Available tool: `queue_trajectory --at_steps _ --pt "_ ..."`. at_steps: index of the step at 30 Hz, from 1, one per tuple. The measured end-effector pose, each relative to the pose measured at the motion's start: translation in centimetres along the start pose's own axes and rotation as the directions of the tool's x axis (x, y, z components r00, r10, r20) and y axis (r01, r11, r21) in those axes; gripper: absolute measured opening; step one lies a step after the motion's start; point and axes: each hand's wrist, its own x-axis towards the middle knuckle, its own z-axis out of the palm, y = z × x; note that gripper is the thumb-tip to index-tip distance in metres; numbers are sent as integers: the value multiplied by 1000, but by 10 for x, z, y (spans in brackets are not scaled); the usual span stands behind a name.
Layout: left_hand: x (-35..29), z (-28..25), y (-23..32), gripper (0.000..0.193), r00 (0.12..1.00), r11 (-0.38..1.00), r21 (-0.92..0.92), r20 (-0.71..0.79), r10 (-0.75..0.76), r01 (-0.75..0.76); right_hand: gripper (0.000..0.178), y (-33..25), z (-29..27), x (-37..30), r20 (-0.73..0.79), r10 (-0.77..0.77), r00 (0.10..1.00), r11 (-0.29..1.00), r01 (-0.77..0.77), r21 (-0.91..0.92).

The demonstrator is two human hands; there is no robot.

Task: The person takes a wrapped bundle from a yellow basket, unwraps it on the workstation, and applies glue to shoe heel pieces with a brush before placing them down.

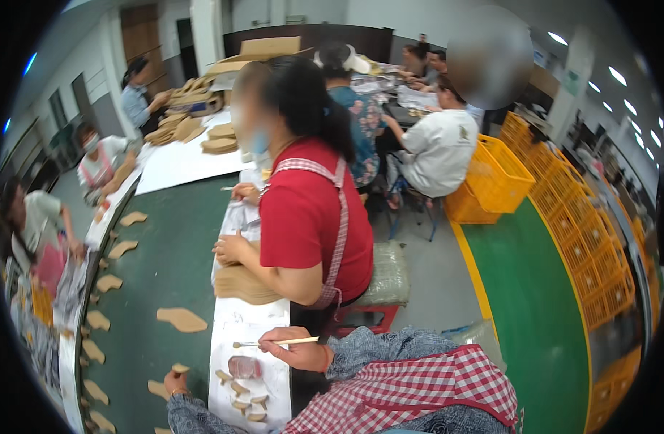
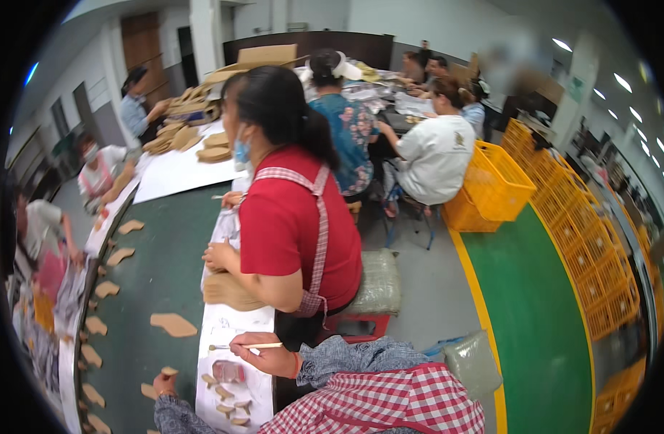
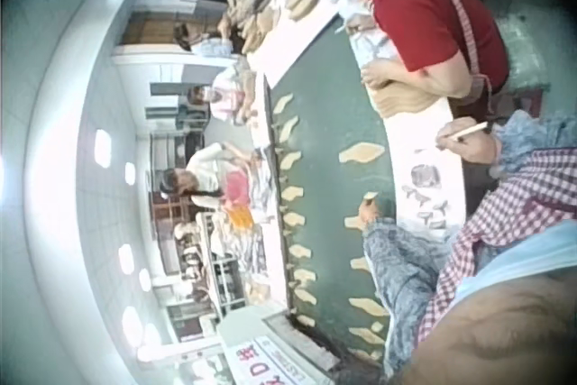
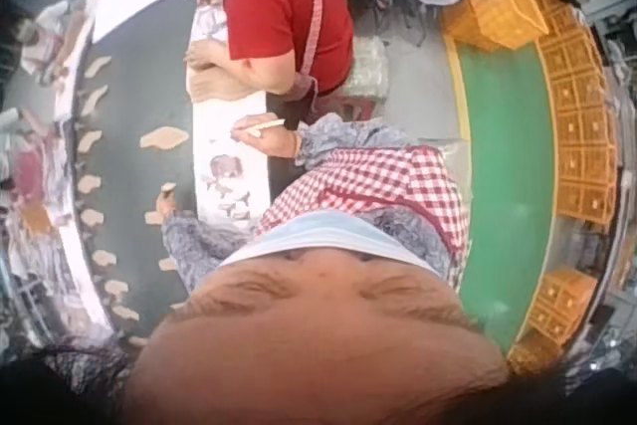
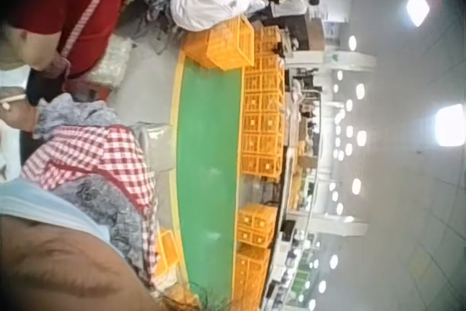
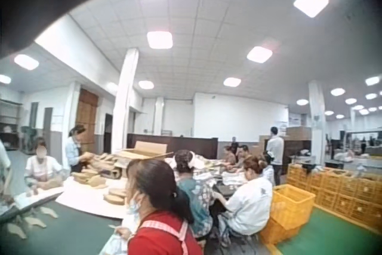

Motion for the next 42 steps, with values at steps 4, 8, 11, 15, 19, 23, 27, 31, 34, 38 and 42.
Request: queue_trajectory --at_steps 4,8,11,15,19,23,27,31,34,38,42 --pt "30 15 -7 18 992 940 332 62 -107 80 9 12 -17 -10 -96 60 994 997 -64 -43" --pt "48 23 -10 25 962 919 343 114 -247 196 9 20 -19 -14 -131 89 987 996 -92 -19" --pt "49 24 -19 28 951 901 388 152 -269 193 10 18 -13 -13 -135 57 989 998 -62 -34" --pt "47 21 -40 23 973 912 382 111 -204 147 10 6 -5 -11 -107 55 993 998 -57 -18" --pt "39 15 -18 20 961 894 426 160 -225 138 11 -1 -4 -12 -75 67 995 997 -70 -39" --pt "24 -31 -13 17 998 790 610 2 -66 51 12 -9 13 -2 21 42 999 988 -44 147" --pt "-25 -100 37 21 972 845 525 -125 198 -105 17 -8 34 -3 185 31 982 974 -71 215" --pt "-90 -151 152 22 953 976 178 -248 171 -129 14 -24 30 9 142 -122 982 991 127 -30" --pt "-178 -167 139 15 893 998 68 -448 45 -17 18 -20 44 3 101 64 993 984 -79 160" --pt "-291 -150 96 12 836 967 96 -528 -152 236 18 -10 54 -2 228 100 969 960 -154 233" --pt "-351 -103 66 8 826 913 256 -547 -135 318 18 -12 69 -12 324 119 939 934 -217 285"
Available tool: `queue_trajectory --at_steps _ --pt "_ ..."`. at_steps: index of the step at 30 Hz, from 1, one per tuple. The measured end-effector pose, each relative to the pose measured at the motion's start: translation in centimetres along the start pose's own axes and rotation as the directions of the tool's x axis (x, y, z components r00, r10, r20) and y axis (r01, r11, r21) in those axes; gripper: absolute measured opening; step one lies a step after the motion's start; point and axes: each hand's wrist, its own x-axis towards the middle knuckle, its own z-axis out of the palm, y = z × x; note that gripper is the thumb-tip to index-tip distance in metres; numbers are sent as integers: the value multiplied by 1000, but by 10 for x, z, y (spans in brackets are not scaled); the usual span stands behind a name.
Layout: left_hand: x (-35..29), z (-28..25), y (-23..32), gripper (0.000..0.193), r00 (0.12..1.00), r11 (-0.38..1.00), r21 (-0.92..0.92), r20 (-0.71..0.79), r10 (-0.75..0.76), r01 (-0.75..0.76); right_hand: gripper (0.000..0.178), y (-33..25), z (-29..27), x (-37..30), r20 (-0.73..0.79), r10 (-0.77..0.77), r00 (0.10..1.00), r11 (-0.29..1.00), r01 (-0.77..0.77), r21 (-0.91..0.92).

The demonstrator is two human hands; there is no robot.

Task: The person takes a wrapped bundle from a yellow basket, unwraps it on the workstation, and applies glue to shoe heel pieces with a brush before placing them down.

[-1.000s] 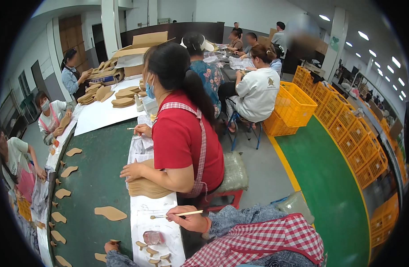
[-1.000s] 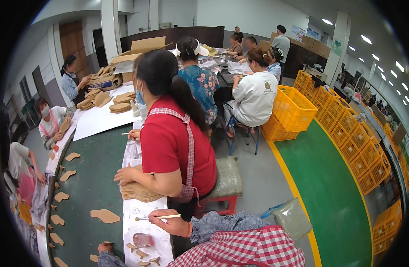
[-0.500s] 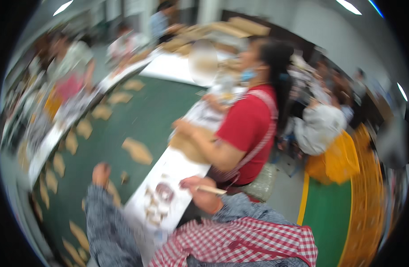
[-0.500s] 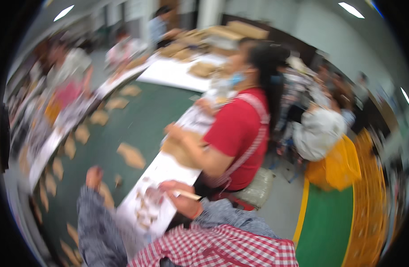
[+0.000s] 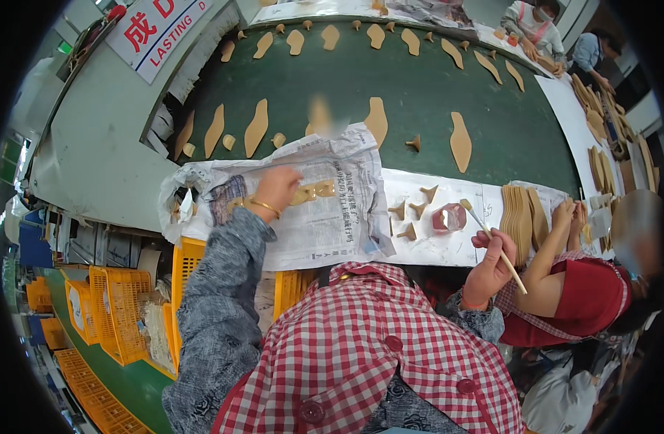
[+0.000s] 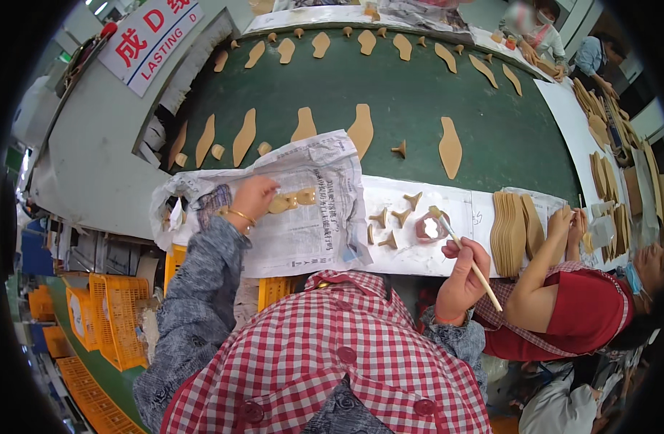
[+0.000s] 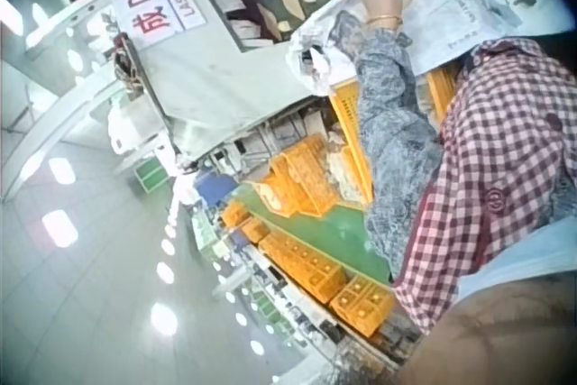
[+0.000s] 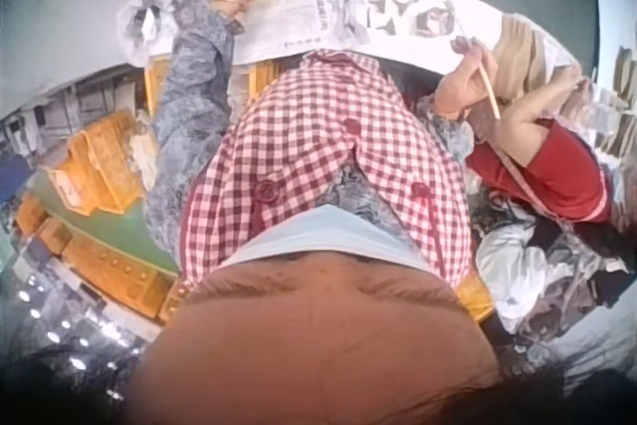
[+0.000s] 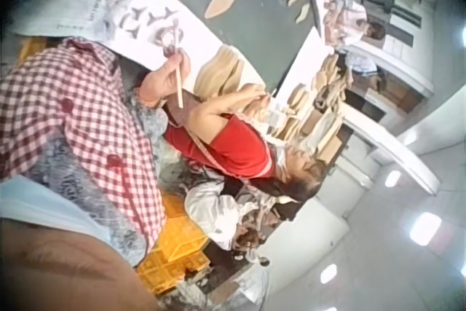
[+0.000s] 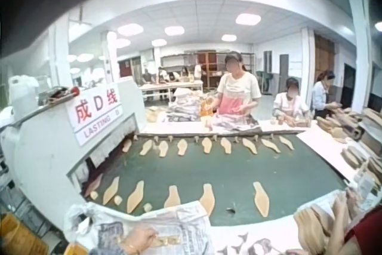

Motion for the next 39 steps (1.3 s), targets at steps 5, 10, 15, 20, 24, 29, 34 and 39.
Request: queue_trajectory --at_steps 5,10,15,20,24,29,34,39 --pt "-13 30 0 5 926 861 340 139 352 -378 16 -2 7 -4 27 -5 1000 999 4 53" --pt "6 56 -6 7 919 779 527 361 158 -341 15 -9 8 -6 31 -11 999 999 10 40" --pt "20 62 -10 8 869 720 584 492 53 -375 15 -12 3 -8 34 -3 999 999 1 55" --pt "34 22 6 18 965 979 153 204 -164 134 15 -11 -5 -5 -43 36 998 996 -33 77" --pt "14 21 -9 21 727 566 -468 538 -427 679 16 -10 -6 2 -70 158 985 973 -143 184" --pt "-21 58 43 16 779 -502 -695 624 -65 515 19 -10 4 11 -77 290 954 915 -252 317" --pt "-12 51 136 20 763 -382 -688 642 78 617 20 -16 8 13 -6 297 955 872 -268 410" --pt "-2 35 174 33 839 -163 -825 514 180 541 20 -34 13 12 5 272 962 853 -244 462"
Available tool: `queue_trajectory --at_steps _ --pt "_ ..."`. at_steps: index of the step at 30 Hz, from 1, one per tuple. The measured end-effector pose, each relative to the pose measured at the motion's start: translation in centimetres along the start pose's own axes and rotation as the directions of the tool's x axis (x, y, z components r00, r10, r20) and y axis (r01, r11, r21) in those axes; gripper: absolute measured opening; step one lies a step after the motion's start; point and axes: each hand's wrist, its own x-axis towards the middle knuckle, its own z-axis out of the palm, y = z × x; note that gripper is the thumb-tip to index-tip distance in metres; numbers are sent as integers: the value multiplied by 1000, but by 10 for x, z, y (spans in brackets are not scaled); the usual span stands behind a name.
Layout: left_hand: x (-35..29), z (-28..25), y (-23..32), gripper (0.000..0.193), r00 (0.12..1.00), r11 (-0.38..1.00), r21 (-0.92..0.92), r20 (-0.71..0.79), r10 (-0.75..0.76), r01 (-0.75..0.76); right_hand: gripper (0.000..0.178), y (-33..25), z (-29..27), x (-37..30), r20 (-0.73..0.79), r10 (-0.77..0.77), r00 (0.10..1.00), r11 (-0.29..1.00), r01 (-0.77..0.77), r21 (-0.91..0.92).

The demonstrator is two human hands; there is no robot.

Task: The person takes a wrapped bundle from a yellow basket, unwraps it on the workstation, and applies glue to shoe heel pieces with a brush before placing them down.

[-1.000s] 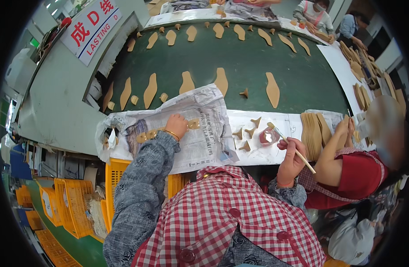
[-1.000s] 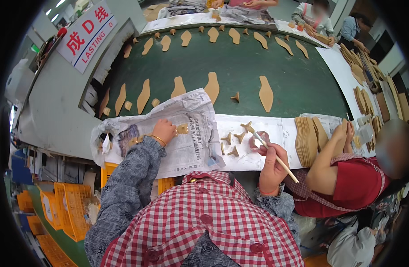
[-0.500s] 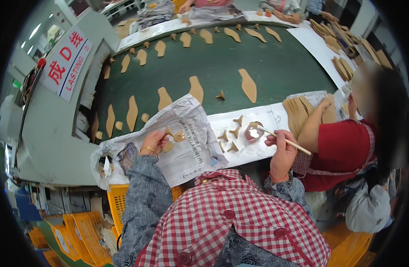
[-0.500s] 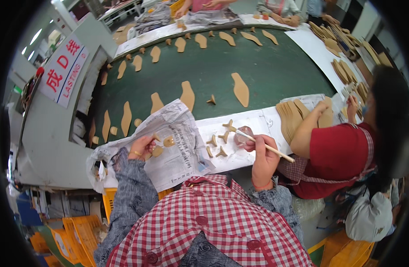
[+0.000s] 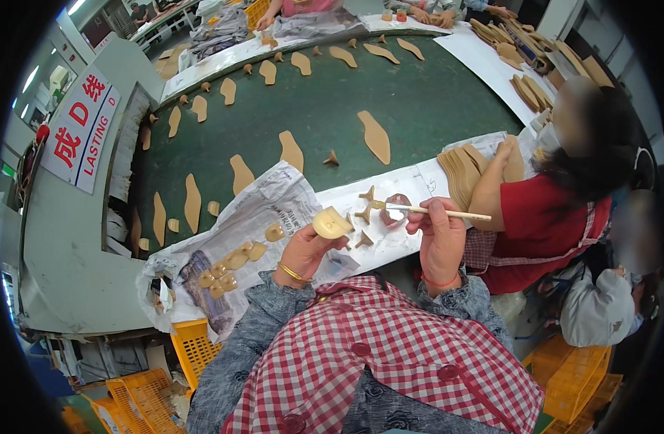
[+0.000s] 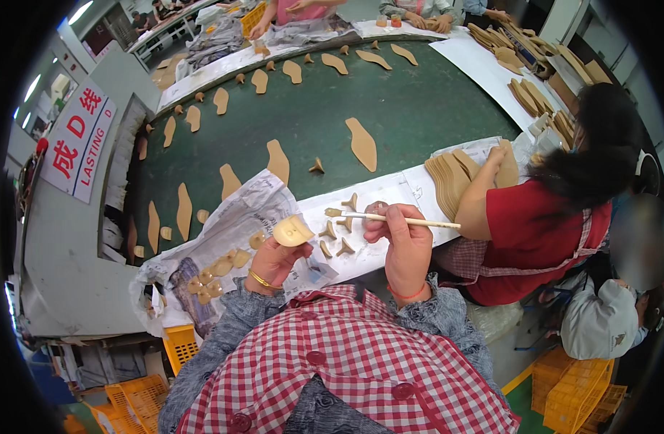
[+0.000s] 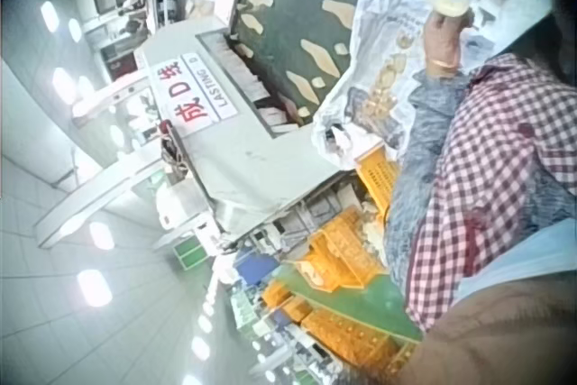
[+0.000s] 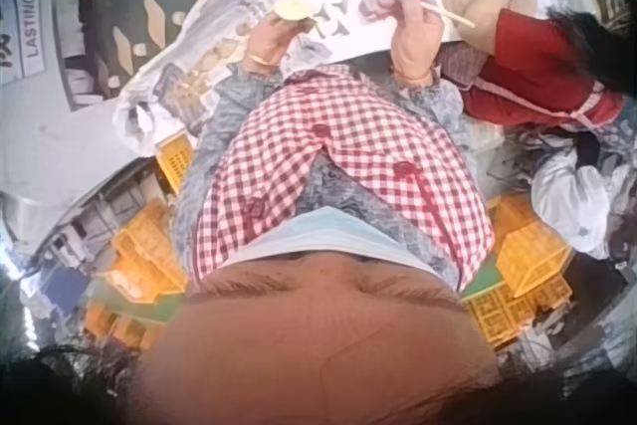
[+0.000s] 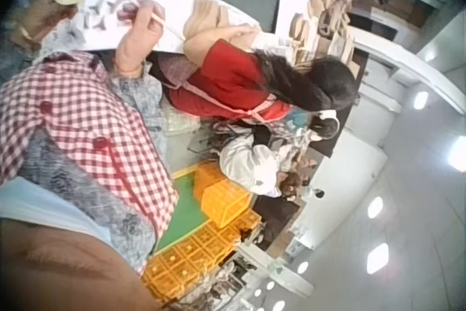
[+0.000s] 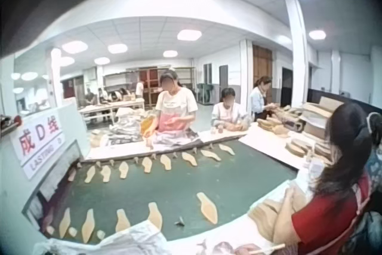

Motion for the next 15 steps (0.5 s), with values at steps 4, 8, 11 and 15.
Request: queue_trajectory --at_steps 4,8,11,15 --pt "-1 0 -5 28 994 973 203 21 104 -106 15 -9 12 -11 63 -80 995 995 83 -59" --pt "-2 9 -2 25 991 961 249 -22 132 -123 13 -10 16 -23 152 -157 976 958 188 -216" --pt "-4 15 1 23 984 945 281 -12 178 -168 11 -10 16 -25 294 -193 936 940 262 -218" --pt "-7 18 -2 22 981 963 193 -19 195 -188 10 -5 12 -24 403 -275 873 857 413 -310"
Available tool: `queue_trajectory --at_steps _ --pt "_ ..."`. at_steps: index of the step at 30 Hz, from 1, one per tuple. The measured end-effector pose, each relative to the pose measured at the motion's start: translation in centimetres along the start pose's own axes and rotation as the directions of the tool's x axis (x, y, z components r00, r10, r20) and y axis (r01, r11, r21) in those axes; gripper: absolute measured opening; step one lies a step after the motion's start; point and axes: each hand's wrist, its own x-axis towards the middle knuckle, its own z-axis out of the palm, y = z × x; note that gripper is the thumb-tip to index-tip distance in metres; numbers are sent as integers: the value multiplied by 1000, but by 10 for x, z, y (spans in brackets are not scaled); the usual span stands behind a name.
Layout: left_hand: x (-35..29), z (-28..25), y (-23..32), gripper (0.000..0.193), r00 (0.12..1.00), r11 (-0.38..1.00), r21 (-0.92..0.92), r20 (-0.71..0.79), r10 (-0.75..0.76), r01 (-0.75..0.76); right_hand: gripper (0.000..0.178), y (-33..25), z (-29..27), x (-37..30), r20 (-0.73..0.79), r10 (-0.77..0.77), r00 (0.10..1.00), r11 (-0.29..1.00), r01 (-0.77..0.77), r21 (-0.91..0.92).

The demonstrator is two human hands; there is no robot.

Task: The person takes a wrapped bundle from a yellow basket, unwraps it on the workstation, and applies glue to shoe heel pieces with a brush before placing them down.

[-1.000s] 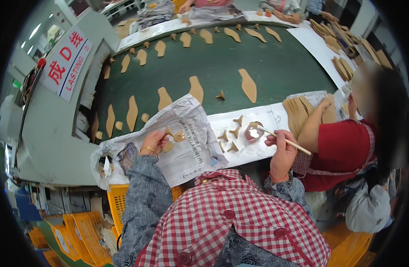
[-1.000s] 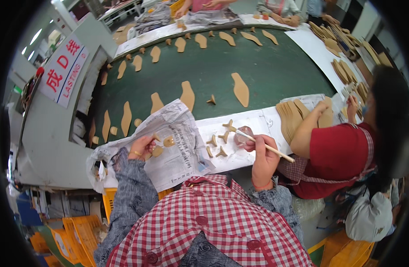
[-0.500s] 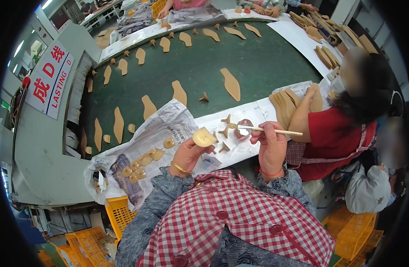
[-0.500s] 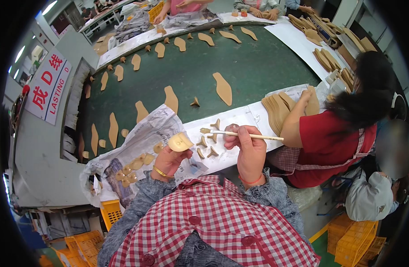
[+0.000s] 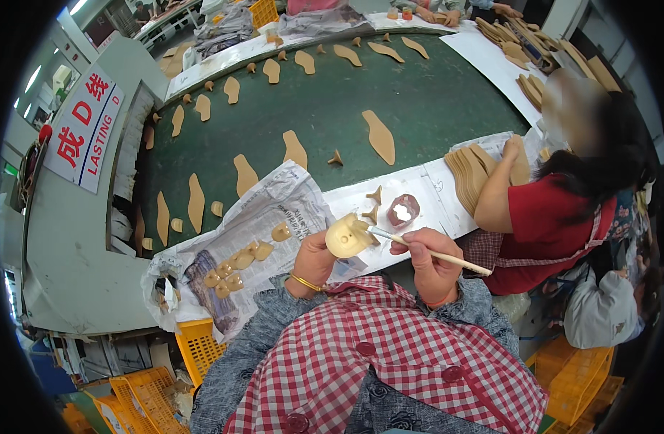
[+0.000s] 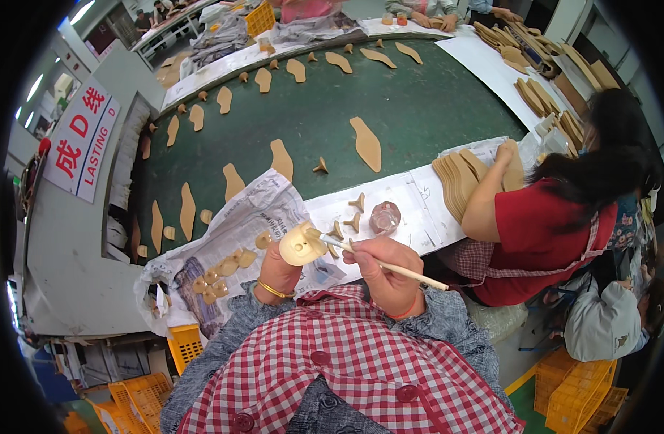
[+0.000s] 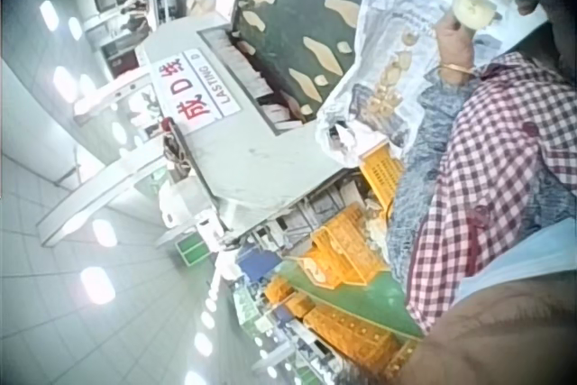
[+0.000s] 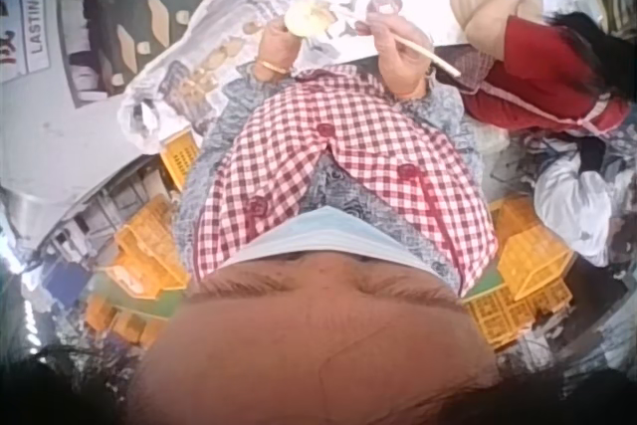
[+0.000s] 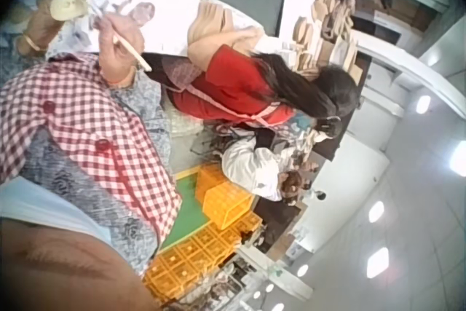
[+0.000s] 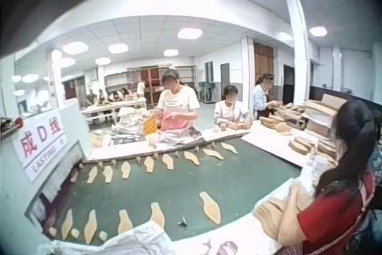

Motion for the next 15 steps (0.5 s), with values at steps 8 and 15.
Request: queue_trajectory --at_steps 8,15 --pt "-2 2 -1 20 1000 996 -86 21 0 2 10 0 -7 4 203 -130 971 966 170 -195" --pt "0 -1 -5 20 1000 995 -102 8 23 -22 8 -10 -13 5 235 -99 967 967 149 -207"
